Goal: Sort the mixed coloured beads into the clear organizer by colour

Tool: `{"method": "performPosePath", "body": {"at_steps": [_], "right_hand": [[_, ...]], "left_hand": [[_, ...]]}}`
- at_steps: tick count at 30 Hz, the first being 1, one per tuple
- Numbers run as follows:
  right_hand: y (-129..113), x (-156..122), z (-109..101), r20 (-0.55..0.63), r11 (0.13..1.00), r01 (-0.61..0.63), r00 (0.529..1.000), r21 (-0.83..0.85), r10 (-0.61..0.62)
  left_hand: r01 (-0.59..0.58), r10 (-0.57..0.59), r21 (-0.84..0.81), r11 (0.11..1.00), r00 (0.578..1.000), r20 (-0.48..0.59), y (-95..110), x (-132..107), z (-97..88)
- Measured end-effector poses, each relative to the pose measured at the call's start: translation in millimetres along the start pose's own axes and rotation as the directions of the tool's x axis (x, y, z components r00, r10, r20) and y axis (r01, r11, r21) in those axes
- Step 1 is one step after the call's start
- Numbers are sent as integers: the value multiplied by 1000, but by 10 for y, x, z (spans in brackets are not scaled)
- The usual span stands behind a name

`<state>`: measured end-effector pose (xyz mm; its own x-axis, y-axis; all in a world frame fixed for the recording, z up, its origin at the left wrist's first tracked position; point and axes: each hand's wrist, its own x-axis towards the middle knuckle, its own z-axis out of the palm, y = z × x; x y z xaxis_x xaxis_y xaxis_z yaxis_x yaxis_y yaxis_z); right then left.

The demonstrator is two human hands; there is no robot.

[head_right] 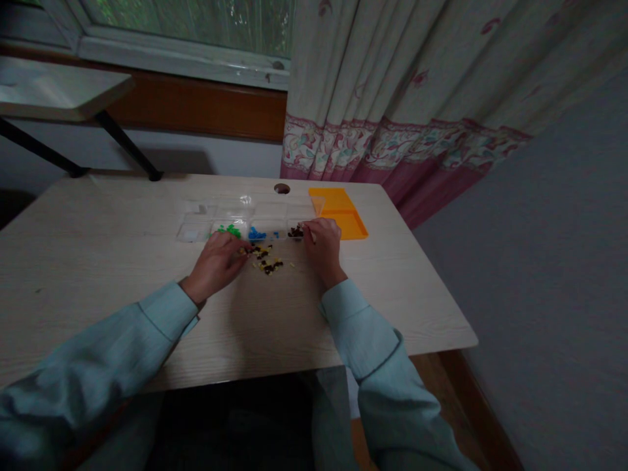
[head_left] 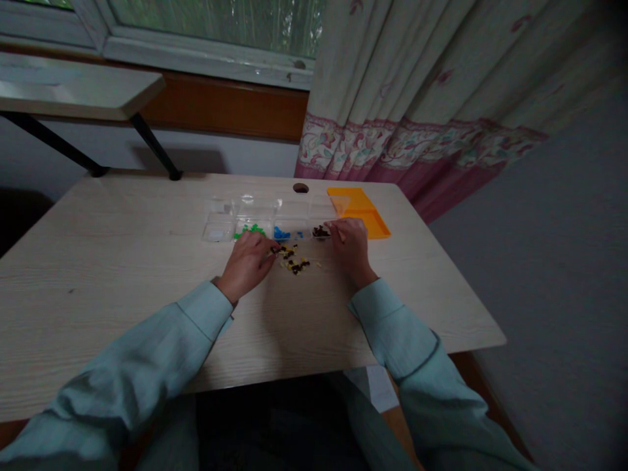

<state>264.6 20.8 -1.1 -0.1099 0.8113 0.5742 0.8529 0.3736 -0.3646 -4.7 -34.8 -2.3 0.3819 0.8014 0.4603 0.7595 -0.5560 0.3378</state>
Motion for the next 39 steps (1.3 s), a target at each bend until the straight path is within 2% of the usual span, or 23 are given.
{"method": "performPosePath", "body": {"at_steps": [6, 11, 32, 36, 39], "right_hand": [[-100, -7, -26, 0, 999, 33, 999, 18, -33], [-110, -10, -23, -20, 999, 28, 999, 33, -27], [-121, 0, -28, 8, 999, 1, 1000, 35, -2], [-121, 0, -44, 12, 999, 13, 1000, 29, -13], [-181, -31, -42, 18, 999, 50, 999, 17, -50]], "left_hand": [[-85, 84, 24, 996, 995, 54, 23, -1, 1], [-107, 104, 22, 994, 990, 97, 35, 3, -6], [-90, 84, 50, 995, 991, 107, 62, 17, -31], [-81, 70, 110, 991, 992, 107, 86, 20, -9], [-57, 51, 90, 994, 996, 75, 70, 24, 6]]}}
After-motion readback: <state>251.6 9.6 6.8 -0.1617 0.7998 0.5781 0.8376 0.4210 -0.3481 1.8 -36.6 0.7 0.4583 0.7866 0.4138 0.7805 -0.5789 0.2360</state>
